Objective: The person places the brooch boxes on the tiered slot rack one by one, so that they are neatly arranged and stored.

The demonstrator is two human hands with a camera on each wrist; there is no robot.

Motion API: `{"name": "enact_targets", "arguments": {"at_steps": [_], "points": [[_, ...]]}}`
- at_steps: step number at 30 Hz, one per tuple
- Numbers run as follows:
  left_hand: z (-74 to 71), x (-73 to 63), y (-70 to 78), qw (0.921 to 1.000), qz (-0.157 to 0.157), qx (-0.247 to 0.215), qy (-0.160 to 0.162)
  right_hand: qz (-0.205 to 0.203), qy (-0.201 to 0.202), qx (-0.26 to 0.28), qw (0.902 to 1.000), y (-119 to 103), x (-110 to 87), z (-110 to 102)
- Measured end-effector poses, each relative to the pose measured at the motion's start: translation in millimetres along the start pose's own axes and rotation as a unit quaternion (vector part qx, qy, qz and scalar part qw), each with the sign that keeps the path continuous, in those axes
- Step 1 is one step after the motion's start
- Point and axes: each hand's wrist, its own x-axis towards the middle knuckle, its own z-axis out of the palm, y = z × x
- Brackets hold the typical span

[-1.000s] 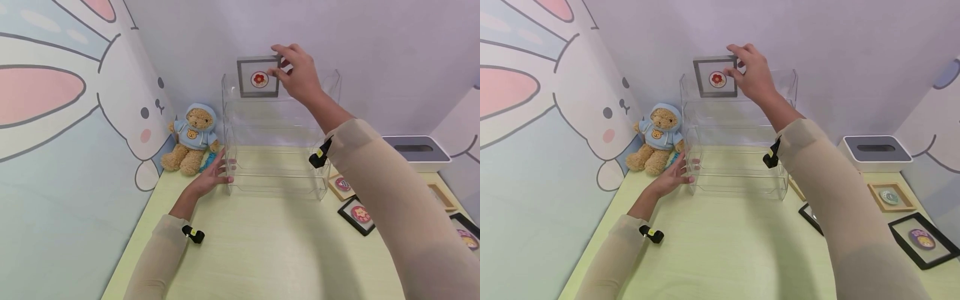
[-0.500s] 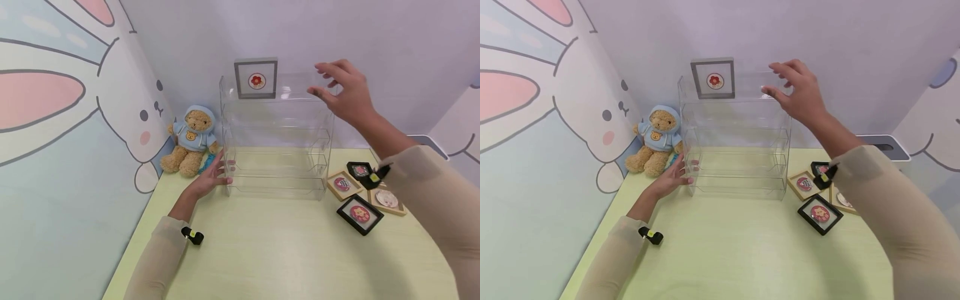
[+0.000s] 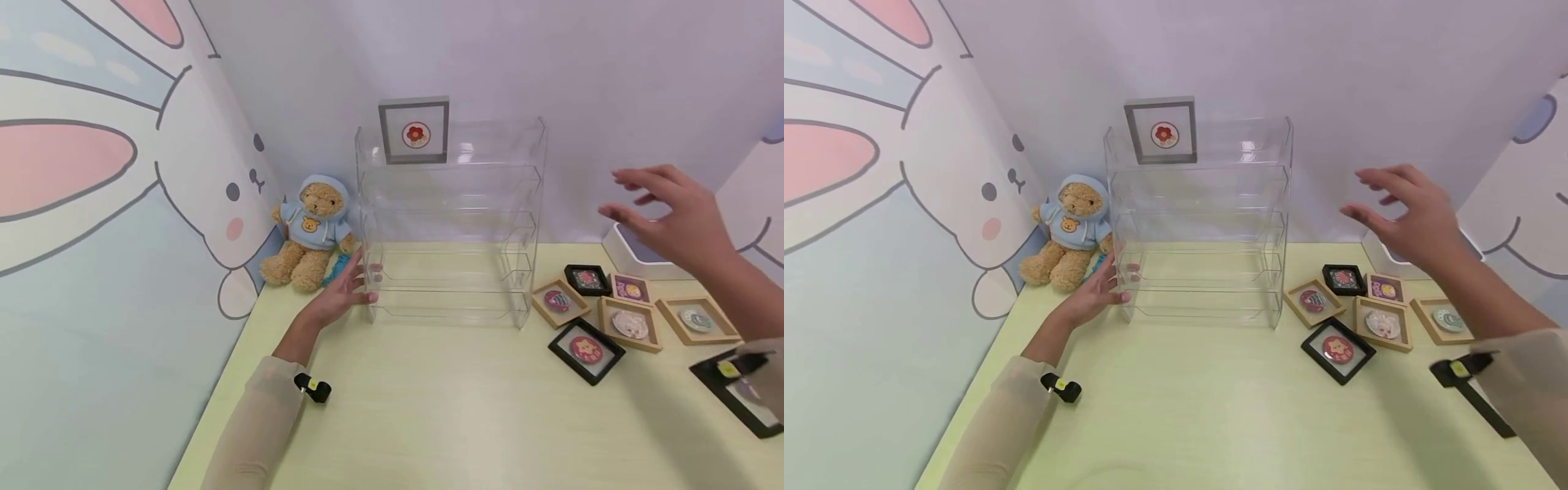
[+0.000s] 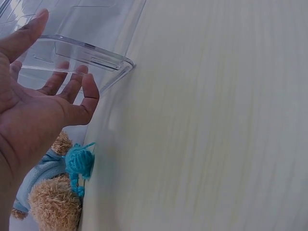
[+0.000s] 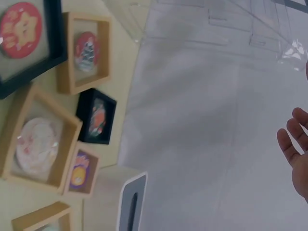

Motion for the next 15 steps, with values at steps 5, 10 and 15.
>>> {"name": "enact_targets", "arguments": {"at_steps": [5,10,15], "points": [[0.0,1.6,1.8,1.0,0.004,0.001,-0.002,0.038,-0.065,-0.07,0.9947,35.0,-43.8,-17.5],[0.4,1.3,4.6,1.0,0.002,0.006,0.002,0.067,-0.116,-0.091,0.9868,66.5,-84.3,-28.2],[0.6,0.6,4.2,1.0,-0.002,0.001,0.003,0.075,-0.085,-0.027,0.9932,103.1,-125.2,-27.0]]}}
